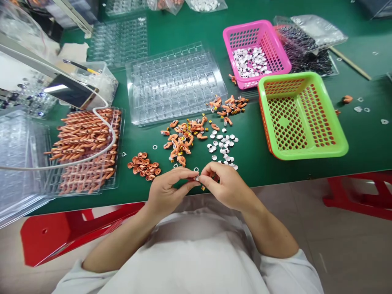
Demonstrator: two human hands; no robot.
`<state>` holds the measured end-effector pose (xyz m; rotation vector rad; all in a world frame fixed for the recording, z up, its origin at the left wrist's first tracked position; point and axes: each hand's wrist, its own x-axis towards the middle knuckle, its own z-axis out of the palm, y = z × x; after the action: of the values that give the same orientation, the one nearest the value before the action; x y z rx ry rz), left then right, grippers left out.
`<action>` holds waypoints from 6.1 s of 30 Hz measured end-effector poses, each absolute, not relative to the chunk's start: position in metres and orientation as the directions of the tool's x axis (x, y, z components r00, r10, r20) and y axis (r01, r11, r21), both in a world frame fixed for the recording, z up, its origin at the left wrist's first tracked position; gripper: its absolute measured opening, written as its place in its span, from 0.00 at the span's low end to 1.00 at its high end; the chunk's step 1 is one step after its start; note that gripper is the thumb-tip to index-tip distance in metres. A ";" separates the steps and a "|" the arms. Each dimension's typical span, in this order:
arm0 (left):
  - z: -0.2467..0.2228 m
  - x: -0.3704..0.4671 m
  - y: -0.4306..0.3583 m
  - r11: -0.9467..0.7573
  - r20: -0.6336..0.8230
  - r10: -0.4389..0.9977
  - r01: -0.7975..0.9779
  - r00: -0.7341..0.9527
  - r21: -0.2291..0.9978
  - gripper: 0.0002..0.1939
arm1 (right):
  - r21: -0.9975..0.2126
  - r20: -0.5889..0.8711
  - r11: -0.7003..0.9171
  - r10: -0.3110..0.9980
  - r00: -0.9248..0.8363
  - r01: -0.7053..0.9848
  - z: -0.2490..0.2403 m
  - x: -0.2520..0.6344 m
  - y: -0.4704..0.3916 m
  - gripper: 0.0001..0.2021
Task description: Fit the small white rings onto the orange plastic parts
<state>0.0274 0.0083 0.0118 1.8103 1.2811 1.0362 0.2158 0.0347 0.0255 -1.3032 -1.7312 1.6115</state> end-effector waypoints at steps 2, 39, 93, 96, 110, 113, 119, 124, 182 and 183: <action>0.011 0.027 0.008 -0.286 0.221 0.955 0.415 0.198 0.864 0.07 | -0.936 -0.267 -0.111 0.844 -0.465 0.335 0.025 0.216 0.036 0.09; 0.022 0.022 0.002 -0.080 0.045 0.987 0.236 0.151 0.968 0.07 | -0.861 0.158 0.318 0.909 -0.385 0.397 0.023 0.199 0.013 0.05; 0.017 0.032 0.007 0.259 -0.303 0.942 0.261 0.142 0.930 0.07 | -0.972 -0.184 -0.109 0.905 -0.382 0.209 0.011 0.210 0.021 0.05; 0.018 0.032 0.008 0.308 -0.338 0.930 0.199 0.142 0.930 0.06 | -0.975 -0.181 -0.114 0.908 -0.378 0.191 0.013 0.210 0.021 0.06; 0.020 0.029 0.008 0.338 -0.377 0.899 0.193 0.224 0.921 0.08 | -0.974 -0.155 -0.082 0.921 -0.358 0.211 0.013 0.215 0.016 0.03; 0.022 0.026 0.009 0.360 -0.387 0.873 0.142 0.296 0.922 0.11 | -0.965 -0.118 -0.022 0.925 -0.360 0.262 0.014 0.217 0.015 0.02; 0.025 0.026 0.009 0.429 -0.410 0.861 0.002 0.301 0.903 0.09 | -0.943 -0.026 0.106 0.923 -0.384 0.317 0.017 0.214 0.013 0.03; 0.023 0.027 0.005 0.418 -0.391 0.878 -0.042 0.275 0.908 0.08 | -0.939 0.009 0.135 0.929 -0.370 0.316 0.018 0.212 0.011 0.04; 0.018 0.021 0.030 0.604 -0.428 0.655 -0.090 0.623 0.792 0.09 | -0.916 0.031 0.263 0.798 -0.602 0.302 0.037 0.225 0.030 0.06; 0.018 0.023 0.031 0.617 -0.423 0.646 -0.109 0.635 0.779 0.09 | -0.915 0.043 0.271 0.803 -0.595 0.300 0.038 0.223 0.031 0.06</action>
<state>0.0225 0.0310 0.0178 0.7925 0.7666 0.4875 0.2235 0.0307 0.0375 -0.9909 -2.0370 1.2996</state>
